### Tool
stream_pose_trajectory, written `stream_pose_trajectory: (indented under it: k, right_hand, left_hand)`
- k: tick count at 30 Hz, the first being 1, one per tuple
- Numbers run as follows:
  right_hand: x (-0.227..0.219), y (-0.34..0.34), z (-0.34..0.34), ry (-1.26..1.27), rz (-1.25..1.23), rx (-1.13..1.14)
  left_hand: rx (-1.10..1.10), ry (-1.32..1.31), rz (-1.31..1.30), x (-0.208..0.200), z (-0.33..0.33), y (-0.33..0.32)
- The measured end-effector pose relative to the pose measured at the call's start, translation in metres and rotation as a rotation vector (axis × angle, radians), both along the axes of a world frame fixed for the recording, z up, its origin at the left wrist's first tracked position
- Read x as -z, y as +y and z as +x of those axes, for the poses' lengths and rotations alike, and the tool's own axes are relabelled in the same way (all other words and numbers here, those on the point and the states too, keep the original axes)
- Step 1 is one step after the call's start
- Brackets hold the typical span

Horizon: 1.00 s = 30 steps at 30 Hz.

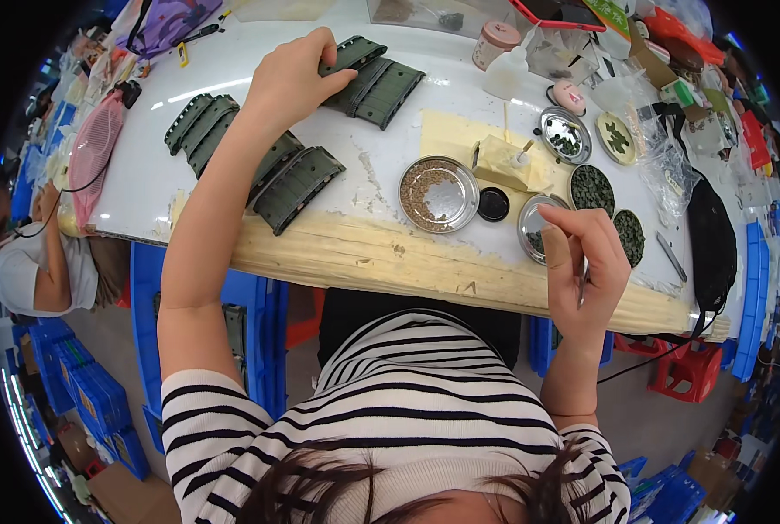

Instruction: Assembling small plastic parts onto green toy tank bodies using tweezers.

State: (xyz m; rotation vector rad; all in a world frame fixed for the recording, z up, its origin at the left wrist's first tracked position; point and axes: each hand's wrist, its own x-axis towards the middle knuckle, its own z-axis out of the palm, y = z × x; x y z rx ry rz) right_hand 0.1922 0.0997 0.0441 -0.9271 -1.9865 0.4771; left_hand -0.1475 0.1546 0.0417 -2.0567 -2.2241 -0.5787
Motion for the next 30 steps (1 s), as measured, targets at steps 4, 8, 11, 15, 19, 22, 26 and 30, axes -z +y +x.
stream_pose_trajectory:
  k: [4,8,11,15,19,22,26,30]
  right_hand:
    - [0.008,0.001,0.002,0.086,-0.098,-0.069]
    - [0.007,-0.015,-0.022,0.313,-0.482,-0.233]
    - [0.012,-0.021,-0.030,0.357,-0.593,-0.370]
    - [-0.002,-0.019,-0.019,0.159,-0.625,-0.414]
    - [-0.018,-0.010,0.002,-0.445,-0.522,-0.715]
    - [-0.010,-0.015,0.001,-0.526,-0.507,-0.812]
    - [-0.003,-0.016,-0.001,-0.337,-0.500,-0.684]
    - [-0.004,-0.013,-0.002,-0.144,-0.679,-0.521]
  left_hand:
    - [0.112,-0.251,0.372,-0.005,0.020,-0.030]
    - [0.320,-0.571,0.435,-0.011,0.092,-0.099]
    - [0.534,-0.505,0.501,0.012,0.123,-0.128]
    - [0.514,-0.986,0.349,0.025,0.137,-0.147]
    - [0.382,-1.663,-0.284,0.015,0.124,-0.156]
    - [0.530,-1.431,-0.660,0.013,0.127,-0.154]
    - [0.424,-1.562,-0.680,0.016,0.135,-0.157]
    - [0.303,-1.684,-0.461,0.022,0.139,-0.159]
